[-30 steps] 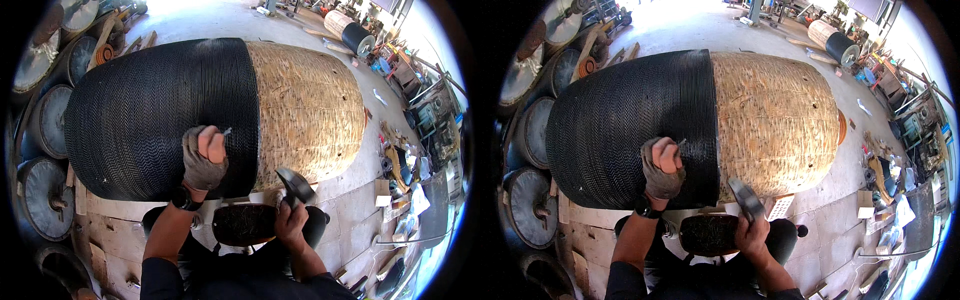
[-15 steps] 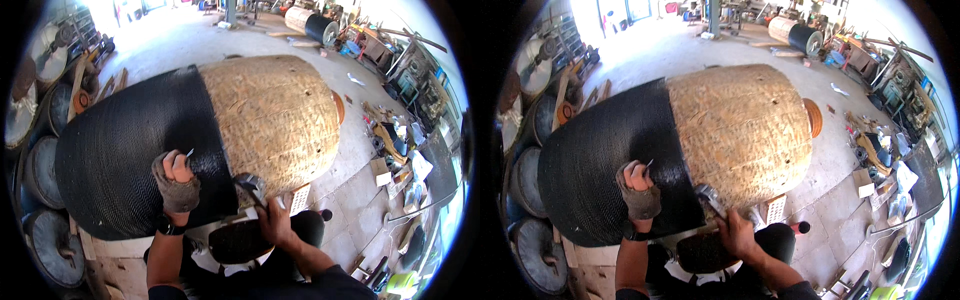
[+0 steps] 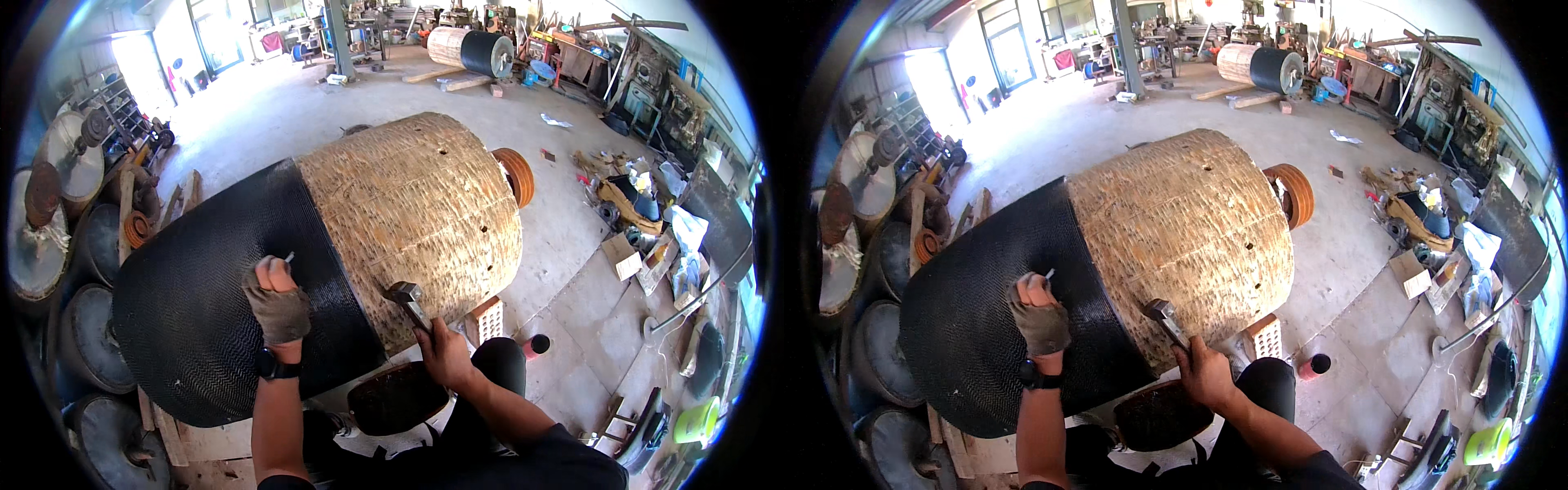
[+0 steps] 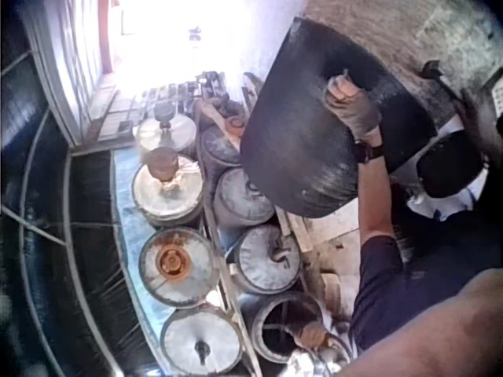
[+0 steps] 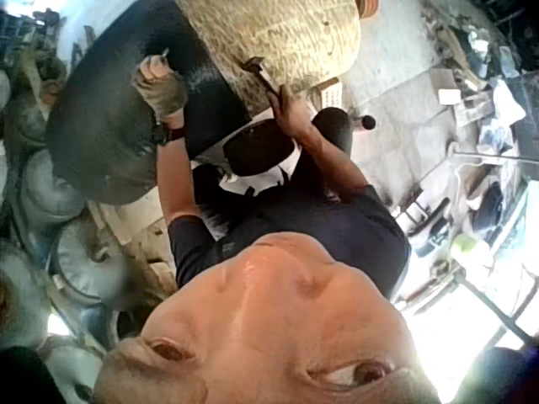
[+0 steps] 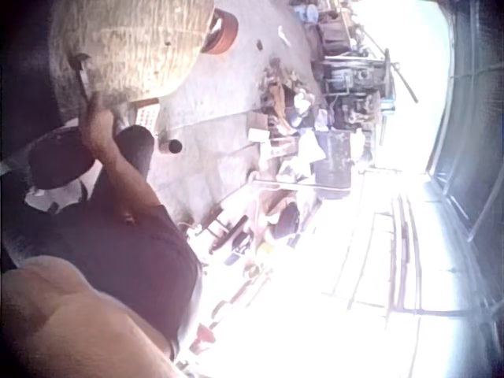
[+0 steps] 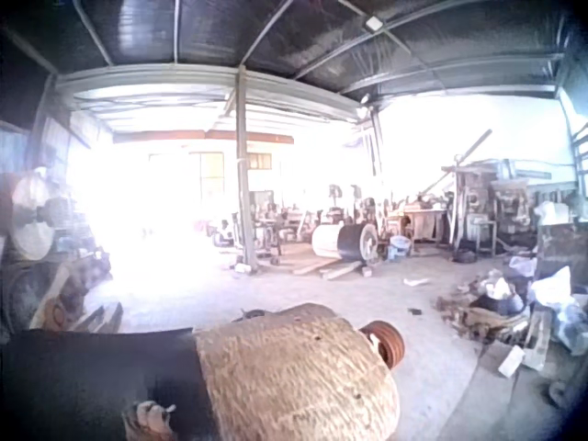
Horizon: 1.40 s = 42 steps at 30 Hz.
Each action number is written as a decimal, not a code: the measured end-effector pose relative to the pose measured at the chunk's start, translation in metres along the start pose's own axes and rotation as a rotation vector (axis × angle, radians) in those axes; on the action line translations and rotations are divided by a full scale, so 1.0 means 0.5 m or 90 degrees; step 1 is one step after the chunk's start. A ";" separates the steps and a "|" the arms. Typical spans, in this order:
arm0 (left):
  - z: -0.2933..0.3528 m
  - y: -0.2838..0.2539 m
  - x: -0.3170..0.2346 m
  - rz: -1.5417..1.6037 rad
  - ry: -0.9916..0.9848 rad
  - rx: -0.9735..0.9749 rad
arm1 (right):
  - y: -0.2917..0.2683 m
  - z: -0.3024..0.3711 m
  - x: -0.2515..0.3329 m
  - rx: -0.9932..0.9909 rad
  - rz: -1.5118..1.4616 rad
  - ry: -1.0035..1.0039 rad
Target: The person hammers the edge of a black mesh wrap onto a large cylindrical wooden object using a hammer.
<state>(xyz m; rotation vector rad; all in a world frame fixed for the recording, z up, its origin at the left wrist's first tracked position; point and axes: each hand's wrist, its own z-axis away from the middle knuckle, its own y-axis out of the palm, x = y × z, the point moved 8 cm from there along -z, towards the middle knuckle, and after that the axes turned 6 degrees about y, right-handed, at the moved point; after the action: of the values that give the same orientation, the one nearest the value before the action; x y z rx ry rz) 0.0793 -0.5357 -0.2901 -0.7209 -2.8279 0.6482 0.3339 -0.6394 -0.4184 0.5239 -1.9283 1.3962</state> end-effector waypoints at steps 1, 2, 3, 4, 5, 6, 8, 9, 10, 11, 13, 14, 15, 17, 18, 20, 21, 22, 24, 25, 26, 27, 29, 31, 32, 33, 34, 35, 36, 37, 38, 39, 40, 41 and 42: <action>-0.004 -0.007 -0.029 0.000 0.033 -0.006 | -0.005 0.003 -0.009 -0.003 0.009 0.000; 0.018 -0.009 -0.064 0.016 0.043 0.020 | -0.011 0.005 -0.018 -0.001 0.003 0.015; 0.057 -0.029 -0.091 0.070 0.075 0.014 | -0.012 0.003 -0.007 0.000 -0.010 -0.001; 0.105 -0.042 -0.123 0.130 0.105 0.011 | -0.011 0.003 -0.003 0.002 -0.020 -0.013; 0.137 -0.057 -0.154 0.181 0.032 0.084 | -0.008 0.005 -0.006 0.005 -0.026 -0.016; 0.199 -0.057 -0.182 0.242 -0.007 0.128 | -0.004 0.003 -0.009 0.012 -0.029 -0.024; 0.295 -0.059 -0.251 0.246 -0.004 0.249 | -0.004 0.003 -0.014 0.020 -0.049 -0.009; 0.334 -0.050 -0.273 0.284 -0.025 0.290 | -0.008 0.001 -0.011 0.015 -0.059 -0.020; 0.371 -0.040 -0.290 0.320 -0.049 0.330 | 0.000 0.001 -0.020 0.028 -0.074 -0.015; 0.391 -0.031 -0.308 0.355 -0.073 0.365 | 0.000 0.000 -0.026 0.026 -0.083 -0.016; 0.414 -0.024 -0.338 0.310 -0.073 0.415 | 0.004 0.001 -0.036 0.023 -0.103 -0.021; 0.411 -0.020 -0.346 0.337 -0.082 0.430 | 0.009 0.004 -0.044 0.018 -0.101 -0.030; 0.406 -0.016 -0.355 0.365 -0.093 0.443 | 0.005 0.006 -0.043 0.015 -0.102 -0.034; 0.366 -0.011 -0.356 0.510 -0.126 0.444 | -0.005 0.004 -0.024 0.002 -0.118 -0.042; 0.380 -0.008 -0.354 0.507 -0.132 0.395 | -0.004 0.008 -0.027 0.006 -0.113 -0.044; 0.373 -0.008 -0.345 0.419 -0.077 0.338 | -0.002 0.008 -0.037 0.024 -0.127 -0.039; 0.363 -0.014 -0.342 0.377 -0.050 0.309 | 0.001 0.008 -0.039 0.024 -0.134 -0.046; 0.358 -0.009 -0.329 0.393 -0.073 0.326 | 0.004 0.008 -0.036 0.024 -0.127 -0.049; 0.280 -0.010 -0.301 0.433 -0.126 0.358 | -0.001 0.005 -0.031 0.027 -0.102 -0.052; 0.251 -0.012 -0.286 0.397 -0.145 0.342 | -0.002 0.005 -0.029 0.033 -0.100 -0.045; 0.224 -0.012 -0.272 0.362 -0.163 0.326 | -0.005 0.005 -0.025 0.039 -0.098 -0.036; 0.206 -0.008 -0.257 0.327 -0.179 0.311 | -0.005 0.005 -0.026 0.043 -0.096 -0.027; 0.179 -0.011 -0.228 0.303 -0.151 0.183 | -0.002 0.006 -0.031 0.051 -0.116 -0.015; 0.179 -0.005 -0.203 0.297 -0.148 0.122 | -0.001 0.010 -0.032 0.058 -0.121 -0.009; 0.186 0.002 -0.190 0.303 -0.161 0.124 | -0.002 0.011 -0.027 0.063 -0.115 -0.010; 0.160 -0.002 -0.193 0.294 -0.138 0.109 | -0.002 0.012 -0.026 0.066 -0.109 -0.010; 0.134 -0.007 -0.196 0.285 -0.114 0.094 | 0.001 0.014 -0.030 0.068 -0.116 0.000; 0.136 -0.009 -0.195 0.257 -0.117 0.089 | 0.004 0.014 -0.031 0.071 -0.123 0.007; 0.138 -0.012 -0.195 0.228 -0.119 0.084 | 0.006 0.015 -0.033 0.074 -0.130 0.014; 0.141 -0.014 -0.193 0.198 -0.122 0.079 | 0.007 0.016 -0.032 0.072 -0.136 0.009; 0.151 -0.011 -0.191 0.188 -0.117 0.084 | 0.009 0.017 -0.031 0.069 -0.141 0.003; 0.165 -0.007 -0.186 0.177 -0.113 0.090 | 0.010 0.018 -0.030 0.067 -0.147 -0.002; 0.175 -0.004 -0.183 0.165 -0.109 0.095 | 0.009 0.018 -0.026 0.068 -0.144 -0.001; 0.177 -0.001 -0.181 0.174 -0.111 0.098 | 0.005 0.017 -0.018 0.070 -0.142 -0.001; 0.178 0.002 -0.179 0.182 -0.114 0.100 | 0.003 0.016 -0.014 0.071 -0.140 -0.001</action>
<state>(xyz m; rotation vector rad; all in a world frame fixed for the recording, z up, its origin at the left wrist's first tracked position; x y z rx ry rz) 0.1357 -0.6114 -0.3735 -1.0990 -2.8111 1.0126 0.3352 -0.6471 -0.4258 0.7663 -1.7422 1.3651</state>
